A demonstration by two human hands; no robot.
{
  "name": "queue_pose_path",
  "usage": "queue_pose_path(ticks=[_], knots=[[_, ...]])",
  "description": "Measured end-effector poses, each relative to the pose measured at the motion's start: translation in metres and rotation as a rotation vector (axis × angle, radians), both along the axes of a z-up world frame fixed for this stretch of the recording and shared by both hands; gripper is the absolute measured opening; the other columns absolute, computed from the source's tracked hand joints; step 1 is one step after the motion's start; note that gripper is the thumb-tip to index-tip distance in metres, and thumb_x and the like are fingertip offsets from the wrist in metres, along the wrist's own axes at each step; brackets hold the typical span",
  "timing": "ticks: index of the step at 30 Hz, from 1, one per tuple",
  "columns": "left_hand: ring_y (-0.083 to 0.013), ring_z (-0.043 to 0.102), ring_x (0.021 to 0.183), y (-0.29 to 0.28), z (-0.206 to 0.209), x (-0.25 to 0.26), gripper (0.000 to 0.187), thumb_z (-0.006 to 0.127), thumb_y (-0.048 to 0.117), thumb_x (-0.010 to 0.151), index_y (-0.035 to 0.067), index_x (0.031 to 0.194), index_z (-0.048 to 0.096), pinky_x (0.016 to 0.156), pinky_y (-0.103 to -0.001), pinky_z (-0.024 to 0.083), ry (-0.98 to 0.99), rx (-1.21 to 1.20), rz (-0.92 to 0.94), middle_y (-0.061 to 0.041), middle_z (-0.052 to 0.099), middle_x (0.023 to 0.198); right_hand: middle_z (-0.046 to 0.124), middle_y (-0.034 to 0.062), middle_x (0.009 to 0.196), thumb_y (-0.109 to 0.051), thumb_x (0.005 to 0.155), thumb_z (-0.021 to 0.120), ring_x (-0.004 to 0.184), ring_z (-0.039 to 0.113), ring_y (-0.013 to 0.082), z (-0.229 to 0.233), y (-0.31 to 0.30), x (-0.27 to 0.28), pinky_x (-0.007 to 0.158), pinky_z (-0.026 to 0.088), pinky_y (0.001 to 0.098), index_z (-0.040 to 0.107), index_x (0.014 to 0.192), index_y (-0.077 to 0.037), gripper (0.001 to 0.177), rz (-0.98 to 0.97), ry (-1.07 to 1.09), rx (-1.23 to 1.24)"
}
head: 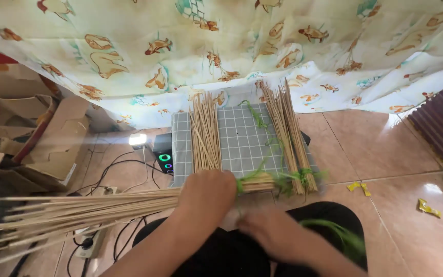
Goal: Gathering thin wooden sticks into bundles and securing them with green plastic ties.
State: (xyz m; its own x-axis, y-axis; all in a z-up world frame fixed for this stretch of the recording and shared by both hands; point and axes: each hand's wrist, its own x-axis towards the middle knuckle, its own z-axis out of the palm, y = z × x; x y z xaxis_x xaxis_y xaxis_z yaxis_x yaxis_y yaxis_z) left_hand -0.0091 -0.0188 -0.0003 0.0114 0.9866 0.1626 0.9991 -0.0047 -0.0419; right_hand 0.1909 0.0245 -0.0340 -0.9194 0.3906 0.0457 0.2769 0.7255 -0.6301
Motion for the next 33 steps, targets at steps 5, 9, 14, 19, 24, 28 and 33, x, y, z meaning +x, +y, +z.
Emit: queue_pose_path(ticks=[5, 9, 14, 19, 24, 28, 33], knots=[[-0.0245, 0.066, 0.053, -0.005, -0.066, 0.024, 0.015, 0.066, 0.017, 0.085, 0.014, 0.073, 0.074, 0.045, -0.040, 0.048, 0.144, -0.057, -0.085, -0.007, 0.070, 0.069, 0.079, -0.0063, 0.093, -0.033, 0.088, 0.055, 0.074, 0.073, 0.0266, 0.021, 0.014, 0.039, 0.064, 0.056, 0.0411, 0.074, 0.101, -0.028, 0.024, -0.218, -0.183, 0.299], [-0.0188, 0.058, 0.039, -0.028, -0.007, 0.051, 0.010, 0.063, 0.014, 0.086, 0.006, 0.079, 0.062, 0.034, -0.034, 0.044, 0.079, 0.214, -0.295, -0.007, 0.063, 0.062, 0.078, 0.0005, 0.066, -0.014, 0.081, 0.074, 0.053, 0.059, 0.0128, 0.029, 0.072, 0.013, 0.053, 0.047, 0.0264, 0.084, 0.088, -0.007, 0.013, -0.320, 0.232, -0.161], [-0.0229, 0.065, 0.044, -0.009, -0.004, 0.019, 0.008, 0.063, 0.013, 0.086, 0.005, 0.086, 0.062, 0.038, -0.037, 0.052, 0.057, 0.134, -0.130, -0.008, 0.066, 0.066, 0.076, 0.0027, 0.087, -0.020, 0.085, 0.063, 0.072, 0.067, 0.0227, -0.024, 0.012, 0.022, 0.069, 0.054, 0.0369, 0.072, 0.091, -0.013, 0.013, -0.154, 0.005, -0.056], [-0.0235, 0.062, 0.050, 0.002, -0.070, 0.021, 0.012, 0.067, 0.014, 0.082, 0.014, 0.071, 0.073, 0.043, -0.039, 0.047, 0.201, 0.044, -0.114, -0.008, 0.067, 0.071, 0.079, -0.0074, 0.087, -0.044, 0.094, 0.062, 0.069, 0.075, 0.0240, 0.018, 0.002, 0.058, 0.061, 0.059, 0.0374, 0.070, 0.095, -0.029, 0.017, -0.076, -0.268, 0.072], [-0.0188, 0.053, 0.045, -0.026, -0.007, 0.052, 0.010, 0.064, 0.011, 0.083, 0.008, 0.073, 0.064, 0.035, -0.034, 0.041, 0.145, 0.254, -0.415, -0.007, 0.057, 0.067, 0.078, -0.0005, 0.067, -0.017, 0.082, 0.076, 0.051, 0.058, 0.0106, 0.031, 0.079, 0.020, 0.051, 0.046, 0.0260, 0.084, 0.094, -0.007, 0.017, -0.283, 0.284, -0.112], [-0.0228, 0.064, 0.046, -0.002, -0.008, 0.020, 0.009, 0.065, 0.012, 0.083, 0.005, 0.087, 0.062, 0.041, -0.038, 0.052, 0.139, 0.128, -0.170, -0.008, 0.063, 0.067, 0.078, 0.0010, 0.108, -0.018, 0.091, 0.057, 0.095, 0.073, 0.0137, -0.077, 0.042, 0.030, 0.085, 0.059, 0.0315, 0.072, 0.115, -0.014, 0.029, -0.377, -0.109, -0.377], [-0.0254, 0.064, 0.053, 0.006, -0.102, 0.014, 0.014, 0.064, 0.016, 0.086, 0.015, 0.076, 0.073, 0.042, -0.042, 0.046, 0.243, -0.009, -0.184, -0.010, 0.068, 0.075, 0.081, -0.0062, 0.079, -0.041, 0.091, 0.059, 0.065, 0.074, 0.0260, 0.031, -0.006, 0.054, 0.058, 0.056, 0.0393, 0.071, 0.090, -0.029, 0.018, -0.168, -0.242, 0.127]])
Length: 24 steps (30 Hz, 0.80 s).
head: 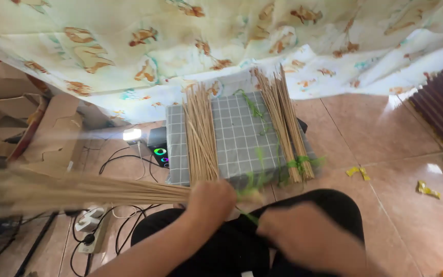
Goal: Gathering thin wooden sticks into bundles and securing them with green plastic ties.
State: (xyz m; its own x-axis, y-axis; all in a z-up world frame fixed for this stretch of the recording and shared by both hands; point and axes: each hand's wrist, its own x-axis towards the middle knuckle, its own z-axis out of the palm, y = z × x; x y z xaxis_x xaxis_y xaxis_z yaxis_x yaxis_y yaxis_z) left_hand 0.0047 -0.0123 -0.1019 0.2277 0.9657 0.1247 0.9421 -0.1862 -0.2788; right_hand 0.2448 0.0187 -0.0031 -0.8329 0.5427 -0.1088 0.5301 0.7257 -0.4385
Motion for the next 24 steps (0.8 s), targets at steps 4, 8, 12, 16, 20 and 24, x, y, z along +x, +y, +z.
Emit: queue_pose_path(ticks=[4, 8, 12, 16, 20, 24], knots=[[-0.0221, 0.056, 0.045, -0.026, 0.066, 0.034, 0.013, 0.064, 0.013, 0.084, 0.011, 0.071, 0.066, 0.037, -0.038, 0.043, -0.140, 0.097, -0.314, -0.009, 0.063, 0.068, 0.080, -0.0036, 0.084, -0.027, 0.089, 0.062, 0.069, 0.073, 0.0182, -0.014, 0.067, -0.007, 0.065, 0.053, 0.0354, 0.074, 0.094, -0.020, 0.014, -0.116, 0.288, 0.072], [-0.0209, 0.057, 0.044, -0.013, 0.111, 0.033, 0.011, 0.064, 0.015, 0.086, 0.007, 0.080, 0.062, 0.038, -0.036, 0.046, -0.139, 0.227, -0.200, -0.008, 0.062, 0.066, 0.082, -0.0016, 0.091, -0.025, 0.088, 0.069, 0.079, 0.069, 0.0101, -0.071, 0.048, -0.024, 0.074, 0.053, 0.0274, 0.081, 0.101, -0.011, 0.023, -0.234, 0.324, -0.453], [-0.0183, 0.059, 0.044, 0.018, 0.077, 0.011, 0.012, 0.066, 0.012, 0.082, 0.013, 0.070, 0.067, 0.037, -0.035, 0.046, -0.054, 0.199, 0.024, -0.004, 0.060, 0.066, 0.079, 0.0027, 0.082, -0.019, 0.093, 0.060, 0.066, 0.073, 0.0253, -0.036, 0.004, -0.010, 0.061, 0.056, 0.0342, 0.069, 0.092, -0.011, 0.012, 0.002, 0.360, -0.289], [-0.0227, 0.055, 0.062, 0.013, 0.020, 0.019, 0.011, 0.068, 0.019, 0.086, 0.016, 0.076, 0.072, 0.049, -0.040, 0.039, 0.117, -0.026, -0.048, -0.006, 0.064, 0.077, 0.079, 0.0000, 0.072, -0.031, 0.086, 0.068, 0.055, 0.070, 0.0271, -0.003, 0.032, 0.019, 0.052, 0.052, 0.0392, 0.070, 0.086, -0.019, 0.013, -0.112, 0.231, 0.003], [-0.0194, 0.052, 0.046, -0.015, 0.067, 0.046, 0.012, 0.065, 0.014, 0.086, 0.011, 0.074, 0.065, 0.041, -0.036, 0.040, -0.095, 0.164, -0.291, -0.007, 0.060, 0.065, 0.080, 0.0002, 0.079, -0.011, 0.084, 0.067, 0.064, 0.067, 0.0164, -0.015, 0.081, 0.000, 0.059, 0.052, 0.0299, 0.077, 0.093, -0.010, 0.013, -0.165, 0.476, -0.177], [-0.0334, 0.062, 0.054, -0.027, 0.125, 0.040, 0.034, 0.064, 0.028, 0.084, -0.003, 0.096, 0.065, 0.048, -0.042, 0.051, -0.615, 0.107, -0.128, -0.017, 0.066, 0.077, 0.084, 0.0035, 0.097, -0.010, 0.074, 0.076, 0.085, 0.070, 0.0140, -0.071, 0.074, -0.028, 0.078, 0.059, 0.0303, 0.084, 0.101, -0.006, 0.029, -0.345, 0.529, -0.675]])
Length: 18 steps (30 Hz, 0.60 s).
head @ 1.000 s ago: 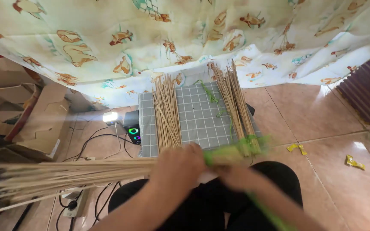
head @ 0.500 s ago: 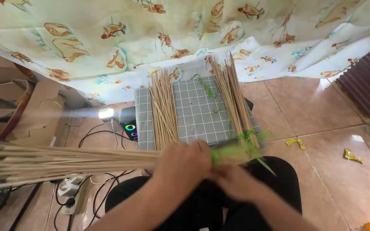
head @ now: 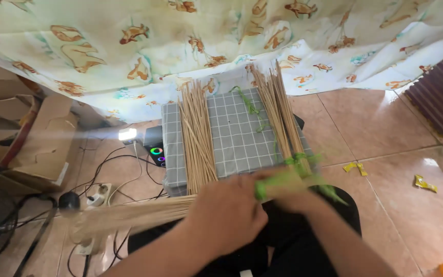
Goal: Gathering thin wooden sticks into bundles and securing them with green plastic ties.
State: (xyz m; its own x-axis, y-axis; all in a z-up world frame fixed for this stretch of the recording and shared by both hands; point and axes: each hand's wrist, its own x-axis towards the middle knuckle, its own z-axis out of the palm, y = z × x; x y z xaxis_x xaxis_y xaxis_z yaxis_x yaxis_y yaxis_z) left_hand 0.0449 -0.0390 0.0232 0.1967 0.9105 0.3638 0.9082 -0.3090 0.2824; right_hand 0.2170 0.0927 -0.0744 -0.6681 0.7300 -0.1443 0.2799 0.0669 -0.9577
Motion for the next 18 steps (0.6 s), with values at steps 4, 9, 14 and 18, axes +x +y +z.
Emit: queue_pose_path(ticks=[4, 9, 14, 18], knots=[[-0.0275, 0.059, 0.064, 0.011, -0.033, -0.037, 0.017, 0.065, 0.017, 0.084, 0.000, 0.088, 0.065, 0.046, -0.039, 0.053, 0.396, -0.060, 0.032, -0.016, 0.058, 0.088, 0.085, 0.0016, 0.090, -0.014, 0.087, 0.062, 0.075, 0.075, 0.0183, 0.019, -0.060, 0.002, 0.071, 0.058, 0.0307, 0.078, 0.101, -0.010, 0.022, 0.165, -0.150, 0.307], [-0.0261, 0.067, 0.054, 0.005, -0.106, -0.039, 0.012, 0.061, 0.018, 0.090, 0.006, 0.090, 0.066, 0.040, -0.039, 0.053, 0.529, -0.227, 0.038, -0.012, 0.067, 0.078, 0.069, -0.0006, 0.080, -0.029, 0.092, 0.063, 0.063, 0.067, 0.0284, 0.067, -0.069, 0.029, 0.053, 0.050, 0.0412, 0.065, 0.092, -0.018, 0.011, 0.418, -0.411, 0.975], [-0.0303, 0.064, 0.056, -0.022, -0.037, -0.013, 0.011, 0.059, 0.014, 0.090, 0.004, 0.091, 0.063, 0.045, -0.043, 0.052, 0.332, -0.245, -0.239, -0.014, 0.067, 0.081, 0.079, -0.0062, 0.082, -0.029, 0.086, 0.066, 0.069, 0.069, 0.0160, 0.115, 0.004, -0.006, 0.065, 0.055, 0.0329, 0.075, 0.089, -0.021, 0.013, 0.526, -0.446, 0.542], [-0.0325, 0.066, 0.073, -0.026, 0.021, -0.026, 0.014, 0.056, 0.017, 0.094, 0.012, 0.091, 0.069, 0.058, -0.047, 0.053, 0.029, -0.375, -0.218, -0.008, 0.067, 0.090, 0.075, -0.0007, 0.082, -0.016, 0.095, 0.063, 0.071, 0.060, 0.0099, 0.065, 0.038, -0.017, 0.069, 0.053, 0.0264, 0.076, 0.097, -0.002, 0.019, 0.607, -0.032, 0.287]])
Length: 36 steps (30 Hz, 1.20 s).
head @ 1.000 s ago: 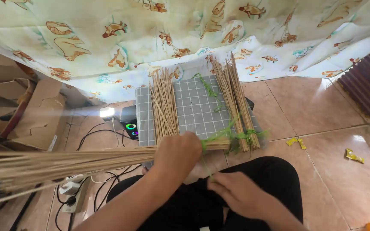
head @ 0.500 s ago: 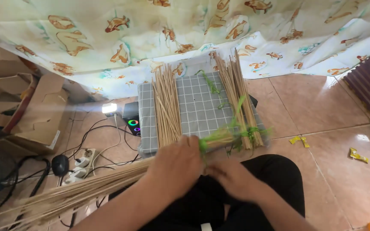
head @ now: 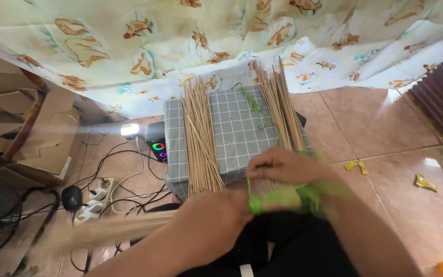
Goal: Gathering thin wooden sticks into bundles and securing them with green plastic ties.
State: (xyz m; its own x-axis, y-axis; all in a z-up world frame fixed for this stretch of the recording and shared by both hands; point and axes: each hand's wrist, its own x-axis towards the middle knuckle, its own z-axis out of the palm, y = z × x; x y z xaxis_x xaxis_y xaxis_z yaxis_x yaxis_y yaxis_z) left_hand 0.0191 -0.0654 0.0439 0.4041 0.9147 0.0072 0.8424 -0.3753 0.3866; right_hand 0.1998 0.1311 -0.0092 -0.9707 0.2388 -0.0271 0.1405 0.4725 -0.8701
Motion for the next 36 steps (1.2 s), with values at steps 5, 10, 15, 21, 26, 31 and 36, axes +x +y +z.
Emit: queue_pose_path(ticks=[5, 10, 15, 21, 26, 31, 36], knots=[[-0.0187, 0.069, 0.063, 0.008, 0.027, -0.005, 0.039, 0.048, 0.043, 0.101, 0.012, 0.099, 0.072, 0.064, -0.034, 0.057, -0.412, -0.415, 0.702, -0.004, 0.073, 0.071, 0.070, 0.0018, 0.070, -0.008, 0.089, 0.067, 0.057, 0.058, 0.0121, -0.043, -0.058, 0.008, 0.054, 0.049, 0.0269, 0.076, 0.095, -0.008, 0.011, -0.444, 0.064, -0.123], [-0.0139, 0.064, 0.057, 0.029, -0.015, 0.000, 0.036, 0.057, 0.030, 0.101, -0.001, 0.095, 0.075, 0.056, -0.027, 0.055, -0.843, -0.477, 0.822, -0.006, 0.071, 0.077, 0.065, 0.0057, 0.110, -0.001, 0.087, 0.067, 0.085, 0.060, 0.0143, -0.022, -0.099, 0.000, 0.073, 0.050, 0.0250, 0.072, 0.091, -0.001, 0.007, -0.643, 0.494, 0.187], [-0.0276, 0.073, 0.069, 0.062, -0.048, -0.009, 0.064, 0.077, 0.001, 0.081, 0.003, 0.139, 0.051, 0.061, -0.029, 0.056, -1.432, -0.644, 0.486, -0.015, 0.057, 0.087, 0.060, 0.0130, 0.126, -0.001, 0.089, 0.064, 0.099, 0.068, 0.0202, -0.034, -0.091, 0.000, 0.086, 0.056, 0.0295, 0.067, 0.090, 0.001, 0.004, -0.785, 0.614, 0.268], [-0.0157, 0.059, 0.064, 0.101, -0.077, 0.004, 0.046, 0.058, -0.007, 0.082, -0.006, 0.128, 0.058, 0.054, -0.025, 0.047, -1.584, -0.570, 0.231, -0.014, 0.065, 0.084, 0.069, 0.0099, 0.115, 0.002, 0.081, 0.065, 0.089, 0.070, 0.0199, -0.035, -0.067, -0.007, 0.078, 0.055, 0.0270, 0.070, 0.091, 0.001, 0.012, -0.821, 0.477, 0.423], [-0.0139, 0.055, 0.066, 0.120, -0.094, 0.011, 0.032, 0.058, 0.013, 0.097, -0.006, 0.122, 0.066, 0.059, -0.027, 0.047, -1.596, -0.545, 0.351, -0.009, 0.063, 0.082, 0.067, 0.0090, 0.119, 0.003, 0.081, 0.064, 0.079, 0.067, 0.0174, -0.036, -0.058, -0.022, 0.068, 0.054, 0.0260, 0.070, 0.091, 0.001, 0.011, -0.812, 0.437, 0.478], [-0.0140, 0.059, 0.068, 0.124, -0.105, 0.004, 0.048, 0.052, 0.034, 0.100, 0.000, 0.128, 0.073, 0.060, -0.027, 0.051, -1.369, -0.474, 0.632, -0.007, 0.068, 0.084, 0.070, 0.0069, 0.108, -0.001, 0.083, 0.065, 0.084, 0.068, 0.0185, -0.042, -0.048, -0.033, 0.074, 0.054, 0.0265, 0.070, 0.091, -0.002, 0.010, -0.770, 0.323, 0.438], [-0.0203, 0.067, 0.066, 0.131, -0.145, 0.003, 0.048, 0.043, 0.033, 0.102, 0.003, 0.124, 0.073, 0.062, -0.033, 0.055, -1.064, -0.072, 0.766, -0.011, 0.074, 0.080, 0.071, 0.0035, 0.096, -0.005, 0.082, 0.066, 0.077, 0.065, 0.0195, -0.072, -0.042, -0.045, 0.071, 0.050, 0.0293, 0.069, 0.082, -0.003, 0.003, -0.845, 0.308, 0.453]])
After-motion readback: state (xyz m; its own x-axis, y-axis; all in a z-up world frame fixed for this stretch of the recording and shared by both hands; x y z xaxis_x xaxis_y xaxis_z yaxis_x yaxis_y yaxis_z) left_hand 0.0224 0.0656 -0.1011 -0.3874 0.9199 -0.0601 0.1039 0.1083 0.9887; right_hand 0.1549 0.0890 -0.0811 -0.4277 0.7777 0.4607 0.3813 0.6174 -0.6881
